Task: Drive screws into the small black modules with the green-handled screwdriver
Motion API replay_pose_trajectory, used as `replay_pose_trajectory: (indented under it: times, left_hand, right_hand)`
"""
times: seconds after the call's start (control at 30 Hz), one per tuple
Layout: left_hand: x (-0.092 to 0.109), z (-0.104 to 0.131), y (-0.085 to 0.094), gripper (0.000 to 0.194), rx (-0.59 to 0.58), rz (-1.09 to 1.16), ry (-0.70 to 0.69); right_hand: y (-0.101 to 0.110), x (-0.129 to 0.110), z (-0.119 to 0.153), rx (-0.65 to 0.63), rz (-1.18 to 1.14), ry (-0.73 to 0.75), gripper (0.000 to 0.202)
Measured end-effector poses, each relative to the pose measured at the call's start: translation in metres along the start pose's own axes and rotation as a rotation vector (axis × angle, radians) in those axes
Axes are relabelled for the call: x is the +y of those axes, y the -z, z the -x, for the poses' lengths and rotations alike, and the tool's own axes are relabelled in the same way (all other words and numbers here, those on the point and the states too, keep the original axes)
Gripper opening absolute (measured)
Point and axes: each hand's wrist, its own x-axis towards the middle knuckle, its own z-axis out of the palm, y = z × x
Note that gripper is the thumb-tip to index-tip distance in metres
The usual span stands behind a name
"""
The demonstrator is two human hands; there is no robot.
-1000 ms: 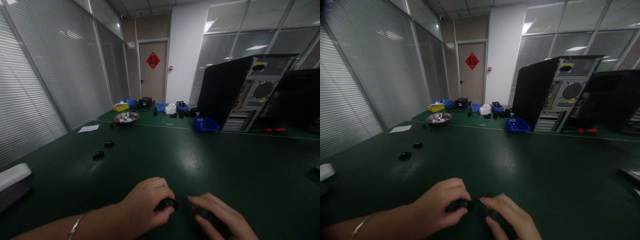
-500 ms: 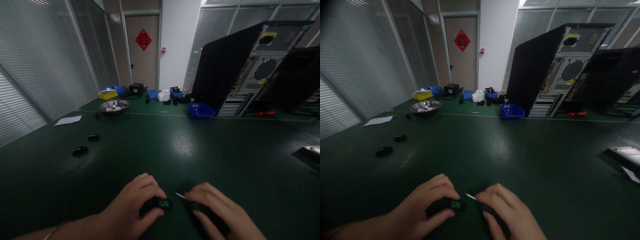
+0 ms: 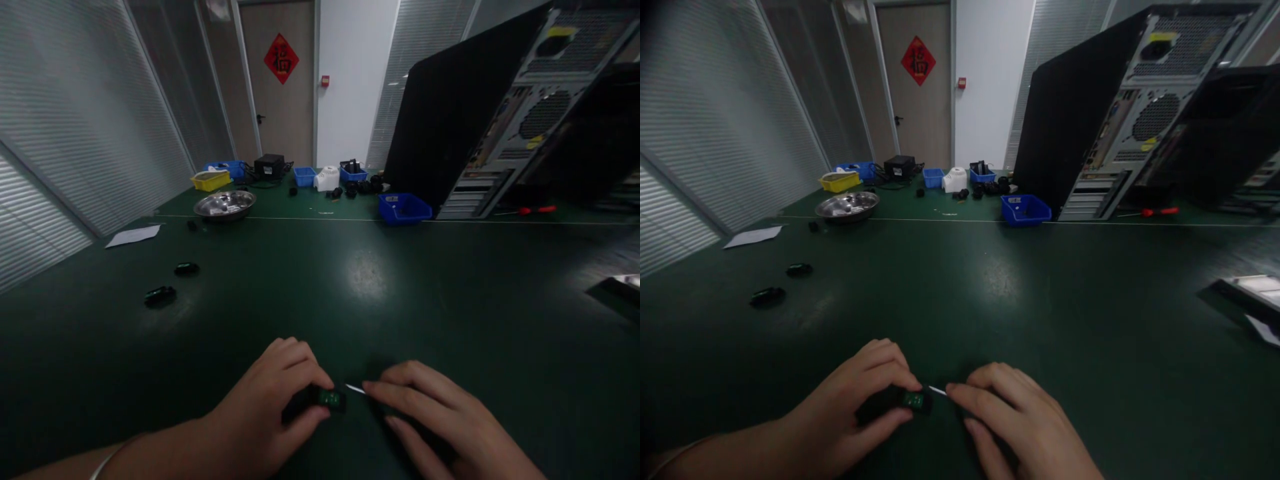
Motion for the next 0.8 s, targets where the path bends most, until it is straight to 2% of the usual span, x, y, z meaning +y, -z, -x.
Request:
replay_pose_trajectory:
  times: [0.17, 0.5, 0.6, 0.8]
  left_hand:
    - [-0.001, 0.0, 0.0, 0.025, -0.025, 0.002, 0.0]
    - [0.0, 0.001, 0.0, 0.027, 0.011, 0.036, -0.01]
    - [-0.002, 0.003, 0.0, 0.028, 0.046, 0.061, -0.02]
    - [-0.005, 0.003, -0.001, 0.026, 0.043, 0.09, -0.069]
  right_hand:
    - [0.003, -0.006, -0.002, 0.022, -0.04, -0.023, 0.04]
    - [0.002, -0.007, 0.001, 0.025, -0.034, 0.009, 0.038]
    - [0.002, -0.008, -0.001, -0.012, -0.038, -0.008, 0.038]
    - [0.005, -0.013, -0.001, -0.077, -0.077, -0.033, 0.035]
